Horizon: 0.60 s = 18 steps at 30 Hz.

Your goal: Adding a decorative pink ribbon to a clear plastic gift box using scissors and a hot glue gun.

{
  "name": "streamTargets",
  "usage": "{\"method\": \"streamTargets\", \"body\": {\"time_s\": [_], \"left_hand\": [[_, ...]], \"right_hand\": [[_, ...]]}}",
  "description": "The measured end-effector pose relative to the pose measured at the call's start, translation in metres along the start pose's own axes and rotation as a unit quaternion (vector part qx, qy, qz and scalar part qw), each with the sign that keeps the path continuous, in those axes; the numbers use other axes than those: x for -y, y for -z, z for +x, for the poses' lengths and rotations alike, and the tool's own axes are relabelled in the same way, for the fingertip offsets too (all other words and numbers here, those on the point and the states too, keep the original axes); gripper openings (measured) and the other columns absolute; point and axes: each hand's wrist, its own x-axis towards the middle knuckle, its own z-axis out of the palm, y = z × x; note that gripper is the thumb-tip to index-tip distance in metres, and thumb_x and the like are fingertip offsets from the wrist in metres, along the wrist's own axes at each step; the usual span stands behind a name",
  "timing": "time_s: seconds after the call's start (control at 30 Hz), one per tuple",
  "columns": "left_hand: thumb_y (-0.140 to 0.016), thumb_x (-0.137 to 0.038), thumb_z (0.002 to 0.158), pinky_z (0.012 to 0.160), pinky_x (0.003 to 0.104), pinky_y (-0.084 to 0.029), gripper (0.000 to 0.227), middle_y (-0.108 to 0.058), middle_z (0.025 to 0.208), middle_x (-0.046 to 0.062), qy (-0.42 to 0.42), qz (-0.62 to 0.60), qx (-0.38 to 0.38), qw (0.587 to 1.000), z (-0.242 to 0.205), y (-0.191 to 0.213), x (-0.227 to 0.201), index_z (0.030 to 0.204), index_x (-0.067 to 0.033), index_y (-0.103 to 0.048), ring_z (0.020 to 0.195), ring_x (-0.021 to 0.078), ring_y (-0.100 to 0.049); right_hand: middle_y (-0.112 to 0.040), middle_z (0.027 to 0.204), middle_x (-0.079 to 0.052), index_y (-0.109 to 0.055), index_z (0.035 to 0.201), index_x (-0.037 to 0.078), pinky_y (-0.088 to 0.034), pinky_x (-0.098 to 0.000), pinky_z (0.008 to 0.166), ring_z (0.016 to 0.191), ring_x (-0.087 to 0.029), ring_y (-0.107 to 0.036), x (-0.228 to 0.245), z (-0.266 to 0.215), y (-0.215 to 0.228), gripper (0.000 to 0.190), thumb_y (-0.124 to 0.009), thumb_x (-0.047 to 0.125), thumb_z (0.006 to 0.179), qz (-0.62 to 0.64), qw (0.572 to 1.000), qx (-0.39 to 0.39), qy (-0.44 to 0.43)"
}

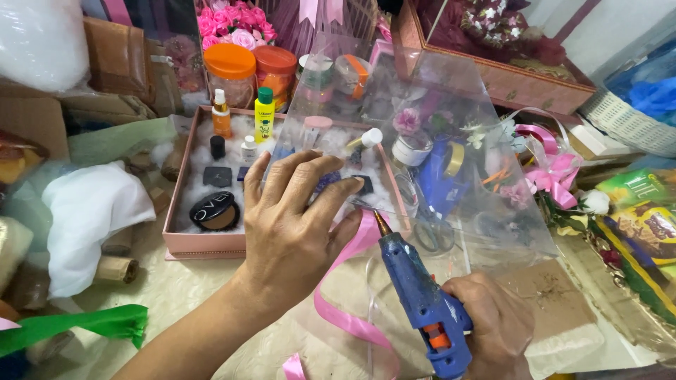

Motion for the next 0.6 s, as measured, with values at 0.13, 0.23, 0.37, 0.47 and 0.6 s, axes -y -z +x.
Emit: {"method": "streamTargets", "body": {"time_s": [0.13, 0.23, 0.37, 0.47, 0.6], "left_hand": [[-0.071, -0.031, 0.099, 0.108, 0.057, -0.037, 0.015, -0.068, 0.119, 0.004, 0.000, 0.001, -0.001, 1.000, 0.000, 0.000, 0.000, 0.105, -0.0177, -0.075, 0.116, 0.0296, -0.065], [-0.068, -0.032, 0.100, 0.108, 0.057, -0.037, 0.016, -0.068, 0.119, 0.004, 0.001, 0.001, -0.004, 1.000, 0.000, -0.001, 0.000, 0.105, -0.0178, -0.075, 0.115, 0.0293, -0.065], [-0.069, -0.031, 0.099, 0.109, 0.057, -0.036, 0.015, -0.068, 0.118, 0.004, 0.004, -0.001, -0.004, 1.000, 0.000, -0.001, 0.000, 0.104, -0.0182, -0.075, 0.116, 0.0287, -0.065], [-0.070, -0.030, 0.099, 0.108, 0.057, -0.038, 0.014, -0.069, 0.118, 0.004, 0.002, 0.000, -0.008, 1.000, 0.000, -0.001, 0.000, 0.104, -0.0182, -0.075, 0.116, 0.0292, -0.066], [-0.072, -0.031, 0.099, 0.109, 0.056, -0.037, 0.014, -0.068, 0.119, 0.004, 0.001, 0.002, -0.006, 1.000, 0.000, -0.001, 0.000, 0.105, -0.0187, -0.074, 0.116, 0.0287, -0.065]], "right_hand": [[-0.057, 0.069, -0.009, -0.062, 0.086, 0.001, -0.036, -0.0323, 0.052, 0.054, -0.020, -0.050, 0.001, 0.001, 0.003, 0.012, -0.052, 0.006, 0.091, 0.006, 1.000, 0.010, -0.018], [-0.054, 0.067, -0.009, -0.061, 0.084, 0.001, -0.032, -0.0335, 0.050, 0.052, -0.020, -0.045, 0.003, 0.003, 0.004, 0.013, -0.052, 0.007, 0.091, 0.011, 1.000, 0.010, -0.022], [-0.041, 0.061, -0.009, -0.059, 0.080, 0.002, -0.025, -0.0354, 0.051, 0.051, -0.022, -0.033, 0.009, 0.008, 0.006, 0.015, -0.049, -0.002, 0.090, 0.002, 0.999, 0.006, -0.043], [-0.041, 0.061, -0.009, -0.057, 0.079, 0.002, -0.024, -0.0357, 0.052, 0.051, -0.022, -0.033, 0.016, 0.009, 0.005, 0.015, -0.048, -0.003, 0.090, -0.012, 0.998, -0.005, -0.064], [-0.041, 0.061, -0.010, -0.058, 0.080, 0.000, -0.025, -0.0352, 0.050, 0.049, -0.021, -0.033, 0.012, 0.007, 0.006, 0.013, -0.051, -0.001, 0.091, -0.006, 0.998, -0.012, -0.055]]}}
